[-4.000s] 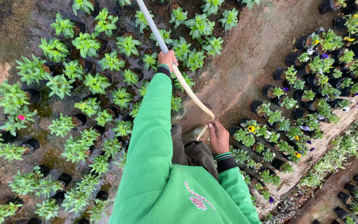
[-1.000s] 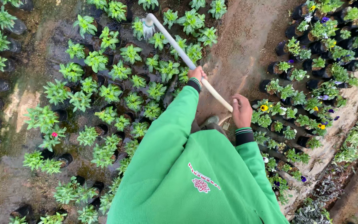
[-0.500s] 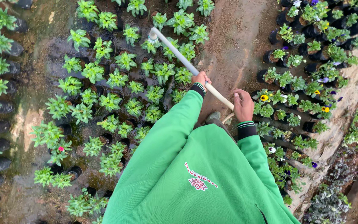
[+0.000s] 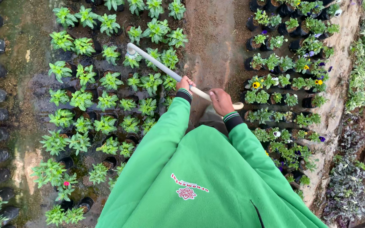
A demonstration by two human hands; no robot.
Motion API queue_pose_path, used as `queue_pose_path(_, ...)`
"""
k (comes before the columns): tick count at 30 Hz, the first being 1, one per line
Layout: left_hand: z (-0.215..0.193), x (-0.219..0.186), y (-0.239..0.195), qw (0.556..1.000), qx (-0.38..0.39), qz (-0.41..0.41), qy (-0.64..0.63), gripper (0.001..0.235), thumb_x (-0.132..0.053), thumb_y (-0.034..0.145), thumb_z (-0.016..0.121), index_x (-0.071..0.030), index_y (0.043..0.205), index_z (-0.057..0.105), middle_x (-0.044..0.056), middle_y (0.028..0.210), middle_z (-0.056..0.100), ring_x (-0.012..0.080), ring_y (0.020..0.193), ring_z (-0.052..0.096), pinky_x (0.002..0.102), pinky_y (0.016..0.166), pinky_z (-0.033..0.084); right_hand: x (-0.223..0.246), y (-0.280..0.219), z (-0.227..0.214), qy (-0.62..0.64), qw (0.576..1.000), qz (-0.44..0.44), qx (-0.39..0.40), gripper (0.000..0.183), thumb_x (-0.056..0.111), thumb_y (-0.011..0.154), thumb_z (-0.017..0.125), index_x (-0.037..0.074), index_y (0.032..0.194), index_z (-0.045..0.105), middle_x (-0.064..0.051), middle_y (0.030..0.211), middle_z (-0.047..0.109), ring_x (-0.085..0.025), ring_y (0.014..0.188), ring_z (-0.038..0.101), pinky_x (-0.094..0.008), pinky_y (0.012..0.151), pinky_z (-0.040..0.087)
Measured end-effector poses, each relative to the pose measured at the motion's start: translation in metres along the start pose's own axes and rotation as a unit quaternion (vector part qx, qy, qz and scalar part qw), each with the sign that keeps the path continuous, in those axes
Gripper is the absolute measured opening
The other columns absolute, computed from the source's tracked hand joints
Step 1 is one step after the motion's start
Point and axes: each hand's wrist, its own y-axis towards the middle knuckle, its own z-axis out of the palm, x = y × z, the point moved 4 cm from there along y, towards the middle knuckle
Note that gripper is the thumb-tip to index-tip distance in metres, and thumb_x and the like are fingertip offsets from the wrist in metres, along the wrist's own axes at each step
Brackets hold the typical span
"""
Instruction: The person waters rows of potted plants using a long-handled watering wand. They move steadily along the rows, directing a gentle spray over the foliage and soil of each plant.
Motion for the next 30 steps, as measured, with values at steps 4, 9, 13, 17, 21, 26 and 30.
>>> queue_pose_path(4, 0.004, 0.011, -0.006, 1.0, 0.009, -0.005, -0.006, 0.019, 0.002, 0.079, 0.053, -0.005, 0.068, 0.041, 0.007, 0.056, 0.043, 0.0205, 0.046, 0.046, 0.039, 0.044, 0.048, -0.003, 0.013, 0.015, -0.001, 0.999, -0.01, 0.044, 0.02, 0.021, 0.103, 0.059, 0.005, 0.11, 0.067, -0.02, 0.095, 0.071, -0.042, 0.089, 0.069, -0.049, 0.079, 0.054)
queue_pose_path(9, 0.011, 0.025, -0.012, 0.998, 0.045, -0.003, 0.039, 0.015, -0.002, 0.082, 0.062, -0.008, 0.075, 0.05, 0.004, 0.064, 0.05, 0.0195, 0.051, 0.052, 0.037, 0.046, 0.047, -0.02, 0.04, 0.039, 0.033, 0.996, -0.009, 0.079, 0.027, 0.027, 0.104, 0.057, 0.005, 0.116, 0.05, -0.02, 0.092, 0.07, -0.042, 0.084, 0.071, -0.05, 0.073, 0.055)
queue_pose_path(13, 0.013, 0.053, -0.023, 0.977, 0.12, -0.05, 0.167, 0.014, -0.021, 0.09, 0.066, -0.008, 0.095, 0.061, 0.003, 0.076, 0.056, 0.0174, 0.06, 0.057, 0.041, 0.053, 0.047, -0.052, 0.067, 0.048, 0.007, 0.99, 0.043, 0.133, 0.04, 0.037, 0.106, 0.052, 0.005, 0.125, 0.04, -0.025, 0.095, 0.07, -0.044, 0.083, 0.071, -0.051, 0.074, 0.056)
queue_pose_path(17, 0.022, 0.083, -0.034, 0.918, 0.151, -0.161, 0.33, 0.044, -0.052, 0.099, 0.046, -0.021, 0.128, 0.055, 0.002, 0.118, 0.063, 0.0164, 0.085, 0.067, 0.071, 0.087, 0.045, -0.097, 0.092, 0.04, -0.009, 0.957, 0.202, 0.208, 0.058, 0.053, 0.103, 0.044, -0.002, 0.121, 0.04, -0.026, 0.093, 0.072, -0.044, 0.087, 0.074, -0.051, 0.082, 0.057)
queue_pose_path(21, 0.042, 0.078, -0.027, 0.814, 0.226, -0.147, 0.514, 0.041, -0.048, 0.099, 0.054, -0.024, 0.133, 0.049, 0.0, 0.125, 0.06, 0.0259, 0.089, 0.074, 0.059, 0.09, 0.051, -0.122, 0.105, 0.012, -0.199, 0.945, 0.162, 0.202, 0.077, 0.068, 0.105, 0.05, -0.008, 0.113, 0.063, -0.037, 0.103, 0.068, -0.052, 0.102, 0.067, -0.054, 0.093, 0.053)
queue_pose_path(26, 0.044, 0.044, -0.007, 0.735, 0.254, -0.093, 0.621, 0.039, -0.045, 0.098, 0.058, -0.013, 0.12, 0.062, 0.008, 0.111, 0.072, 0.0183, 0.085, 0.075, 0.048, 0.076, 0.054, -0.14, 0.118, -0.019, -0.256, 0.931, 0.166, 0.2, 0.087, 0.073, 0.091, 0.062, -0.012, 0.11, 0.067, -0.038, 0.109, 0.068, -0.051, 0.107, 0.067, -0.054, 0.093, 0.054)
queue_pose_path(30, 0.033, -0.002, 0.012, 0.866, 0.144, -0.039, 0.477, 0.022, -0.027, 0.097, 0.058, -0.011, 0.111, 0.06, 0.01, 0.103, 0.077, 0.0224, 0.078, 0.074, 0.04, 0.071, 0.06, -0.155, 0.137, -0.022, -0.233, 0.922, 0.202, 0.234, 0.075, 0.066, 0.089, 0.064, -0.004, 0.114, 0.07, -0.036, 0.113, 0.067, -0.05, 0.109, 0.066, -0.055, 0.095, 0.053)
